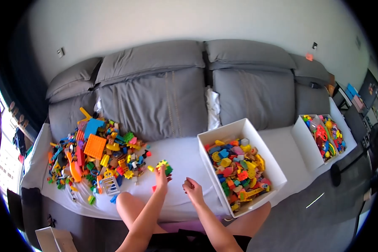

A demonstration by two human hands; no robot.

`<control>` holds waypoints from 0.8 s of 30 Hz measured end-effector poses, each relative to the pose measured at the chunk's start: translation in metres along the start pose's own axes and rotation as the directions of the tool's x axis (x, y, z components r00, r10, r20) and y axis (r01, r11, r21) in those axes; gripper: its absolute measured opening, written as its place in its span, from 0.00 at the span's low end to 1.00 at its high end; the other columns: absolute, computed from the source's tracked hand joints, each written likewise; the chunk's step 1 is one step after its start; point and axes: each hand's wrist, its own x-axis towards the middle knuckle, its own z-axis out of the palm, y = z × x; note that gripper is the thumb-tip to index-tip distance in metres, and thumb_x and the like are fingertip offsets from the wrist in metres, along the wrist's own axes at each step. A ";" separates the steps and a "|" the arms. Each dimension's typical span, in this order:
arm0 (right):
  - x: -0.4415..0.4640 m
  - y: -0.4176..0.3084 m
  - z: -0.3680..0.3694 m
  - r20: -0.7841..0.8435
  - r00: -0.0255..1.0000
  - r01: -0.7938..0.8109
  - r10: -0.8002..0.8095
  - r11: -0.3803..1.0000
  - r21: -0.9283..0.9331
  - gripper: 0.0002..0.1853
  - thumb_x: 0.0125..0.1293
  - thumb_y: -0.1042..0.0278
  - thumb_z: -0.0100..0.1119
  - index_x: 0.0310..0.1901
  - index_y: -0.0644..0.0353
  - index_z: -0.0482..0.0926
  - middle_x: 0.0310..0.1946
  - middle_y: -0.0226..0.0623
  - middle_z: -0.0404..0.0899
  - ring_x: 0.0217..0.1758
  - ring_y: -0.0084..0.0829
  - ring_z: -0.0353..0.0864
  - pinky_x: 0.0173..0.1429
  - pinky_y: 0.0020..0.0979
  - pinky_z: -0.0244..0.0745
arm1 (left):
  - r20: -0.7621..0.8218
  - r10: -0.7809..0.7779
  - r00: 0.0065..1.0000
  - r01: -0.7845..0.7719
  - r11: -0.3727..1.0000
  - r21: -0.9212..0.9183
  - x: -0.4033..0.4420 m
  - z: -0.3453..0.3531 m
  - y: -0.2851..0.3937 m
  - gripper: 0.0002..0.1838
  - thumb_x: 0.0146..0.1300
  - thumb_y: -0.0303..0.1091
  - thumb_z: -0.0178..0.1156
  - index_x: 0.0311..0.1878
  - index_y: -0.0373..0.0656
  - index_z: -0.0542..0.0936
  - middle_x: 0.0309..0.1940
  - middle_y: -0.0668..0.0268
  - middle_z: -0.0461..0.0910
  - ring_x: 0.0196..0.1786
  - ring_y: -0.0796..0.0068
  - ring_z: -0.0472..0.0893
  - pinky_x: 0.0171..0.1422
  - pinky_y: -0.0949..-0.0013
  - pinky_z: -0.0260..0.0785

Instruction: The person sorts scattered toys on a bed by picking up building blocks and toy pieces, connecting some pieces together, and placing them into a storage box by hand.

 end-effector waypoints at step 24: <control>0.056 0.050 0.108 0.413 0.829 0.559 -0.376 0.553 -0.618 0.22 0.52 0.69 0.59 0.52 0.59 0.73 0.48 0.47 0.74 0.51 0.46 0.73 0.55 0.38 0.69 | -0.053 0.664 0.746 -0.158 0.254 0.954 0.038 -0.158 0.052 0.34 0.46 0.39 0.67 0.57 0.44 0.66 0.52 0.51 0.67 0.52 0.48 0.68 0.56 0.56 0.64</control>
